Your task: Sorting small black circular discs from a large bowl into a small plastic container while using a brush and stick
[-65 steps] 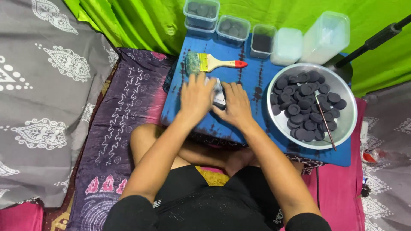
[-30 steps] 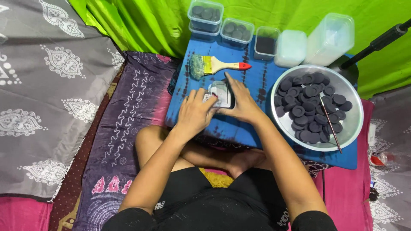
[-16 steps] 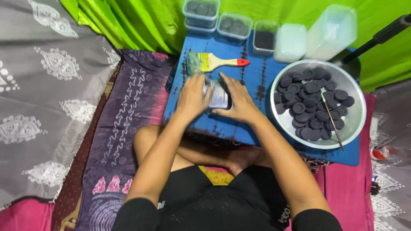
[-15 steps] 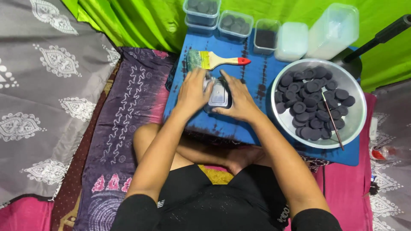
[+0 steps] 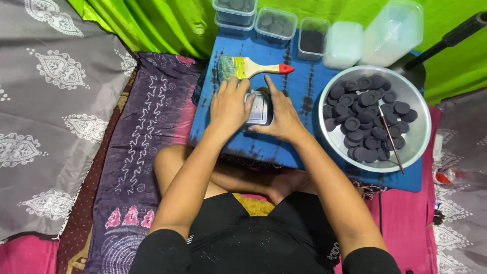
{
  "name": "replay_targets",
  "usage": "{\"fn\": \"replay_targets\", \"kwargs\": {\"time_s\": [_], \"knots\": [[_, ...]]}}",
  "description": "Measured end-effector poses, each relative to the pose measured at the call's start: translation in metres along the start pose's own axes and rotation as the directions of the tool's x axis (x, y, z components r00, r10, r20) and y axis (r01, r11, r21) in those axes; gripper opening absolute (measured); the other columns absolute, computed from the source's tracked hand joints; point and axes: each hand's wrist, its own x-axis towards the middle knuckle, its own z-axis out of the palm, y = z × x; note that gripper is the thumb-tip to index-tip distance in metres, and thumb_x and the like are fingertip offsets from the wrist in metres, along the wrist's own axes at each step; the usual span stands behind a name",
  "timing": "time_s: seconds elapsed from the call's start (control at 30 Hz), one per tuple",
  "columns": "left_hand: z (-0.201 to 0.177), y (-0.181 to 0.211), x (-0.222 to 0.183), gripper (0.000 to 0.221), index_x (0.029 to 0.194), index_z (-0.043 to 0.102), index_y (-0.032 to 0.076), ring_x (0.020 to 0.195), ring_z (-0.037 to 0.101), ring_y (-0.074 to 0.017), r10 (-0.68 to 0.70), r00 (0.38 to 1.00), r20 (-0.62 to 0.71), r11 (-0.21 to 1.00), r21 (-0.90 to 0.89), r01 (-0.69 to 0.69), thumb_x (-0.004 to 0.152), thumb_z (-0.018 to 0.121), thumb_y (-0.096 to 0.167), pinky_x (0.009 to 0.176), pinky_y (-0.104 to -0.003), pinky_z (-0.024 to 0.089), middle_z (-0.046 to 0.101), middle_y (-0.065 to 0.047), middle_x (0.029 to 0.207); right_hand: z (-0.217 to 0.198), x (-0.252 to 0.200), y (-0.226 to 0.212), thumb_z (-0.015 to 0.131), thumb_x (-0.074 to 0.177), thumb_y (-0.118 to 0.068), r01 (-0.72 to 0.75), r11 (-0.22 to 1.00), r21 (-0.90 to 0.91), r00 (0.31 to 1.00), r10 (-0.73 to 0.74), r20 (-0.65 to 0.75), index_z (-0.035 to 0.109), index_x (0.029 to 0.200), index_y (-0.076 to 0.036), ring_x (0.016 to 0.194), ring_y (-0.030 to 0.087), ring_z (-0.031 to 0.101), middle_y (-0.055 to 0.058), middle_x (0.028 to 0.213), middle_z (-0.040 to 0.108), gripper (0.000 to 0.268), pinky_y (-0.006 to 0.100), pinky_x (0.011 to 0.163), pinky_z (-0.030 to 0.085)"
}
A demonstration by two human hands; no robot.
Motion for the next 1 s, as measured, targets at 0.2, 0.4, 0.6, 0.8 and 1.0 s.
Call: {"fn": "replay_targets", "kwargs": {"time_s": [0.2, 0.4, 0.6, 0.8, 1.0], "knots": [[-0.013, 0.009, -0.05, 0.023, 0.105, 0.057, 0.019, 0.092, 0.064, -0.0322, 0.003, 0.997, 0.082, 1.0, 0.005, -0.004, 0.094, 0.066, 0.036, 0.069, -0.049, 0.059, 0.057, -0.007, 0.097, 0.005, -0.003, 0.001, 0.102, 0.056, -0.043, -0.035, 0.998, -0.045, 0.999, 0.034, -0.03, 0.016, 0.169, -0.013, 0.119, 0.039, 0.063, 0.02, 0.131, 0.064, 0.145, 0.053, 0.097, 0.047], [0.003, -0.005, 0.0, 0.022, 0.105, 0.058, 0.018, 0.095, 0.064, -0.0361, -0.033, 0.999, -0.024, 0.998, -0.052, 0.032, 0.094, 0.069, 0.033, 0.071, -0.052, 0.059, 0.059, -0.01, 0.099, 0.005, -0.003, -0.002, 0.101, 0.056, -0.048, 0.015, 0.999, -0.041, 0.998, -0.017, -0.052, 0.021, 0.169, -0.014, 0.122, 0.033, 0.062, 0.014, 0.136, 0.064, 0.142, 0.05, 0.096, 0.047], [-0.018, 0.017, -0.052, 0.024, 0.111, 0.059, 0.02, 0.095, 0.065, -0.0322, -0.053, 0.995, 0.089, 0.999, 0.019, 0.051, 0.094, 0.065, 0.036, 0.07, -0.049, 0.061, 0.06, -0.008, 0.102, 0.011, -0.003, 0.006, 0.101, 0.057, -0.048, -0.005, 0.999, -0.034, 0.994, 0.001, -0.111, 0.02, 0.169, -0.014, 0.116, 0.034, 0.064, 0.014, 0.129, 0.067, 0.142, 0.05, 0.094, 0.048], [0.001, 0.003, -0.024, 0.023, 0.107, 0.058, 0.018, 0.096, 0.066, -0.0329, -0.116, 0.993, 0.005, 0.993, 0.019, 0.116, 0.093, 0.068, 0.033, 0.072, -0.05, 0.061, 0.06, -0.008, 0.101, 0.012, -0.006, 0.002, 0.094, 0.068, -0.049, 0.026, 0.987, -0.16, 0.997, -0.038, -0.073, 0.025, 0.168, -0.016, 0.124, 0.036, 0.058, 0.016, 0.14, 0.057, 0.126, 0.051, 0.092, 0.048], [0.013, -0.002, 0.0, 0.019, 0.102, 0.061, 0.021, 0.099, 0.066, -0.033, -0.042, 0.998, 0.047, 0.999, -0.033, 0.043, 0.094, 0.067, 0.037, 0.072, -0.052, 0.06, 0.063, -0.007, 0.105, -0.035, -0.009, -0.035, 0.086, 0.07, -0.048, 0.006, 0.955, -0.295, 0.974, 0.061, 0.219, 0.034, 0.165, -0.018, 0.125, 0.044, 0.054, 0.02, 0.157, 0.039, 0.112, 0.058, 0.086, 0.05]]}}
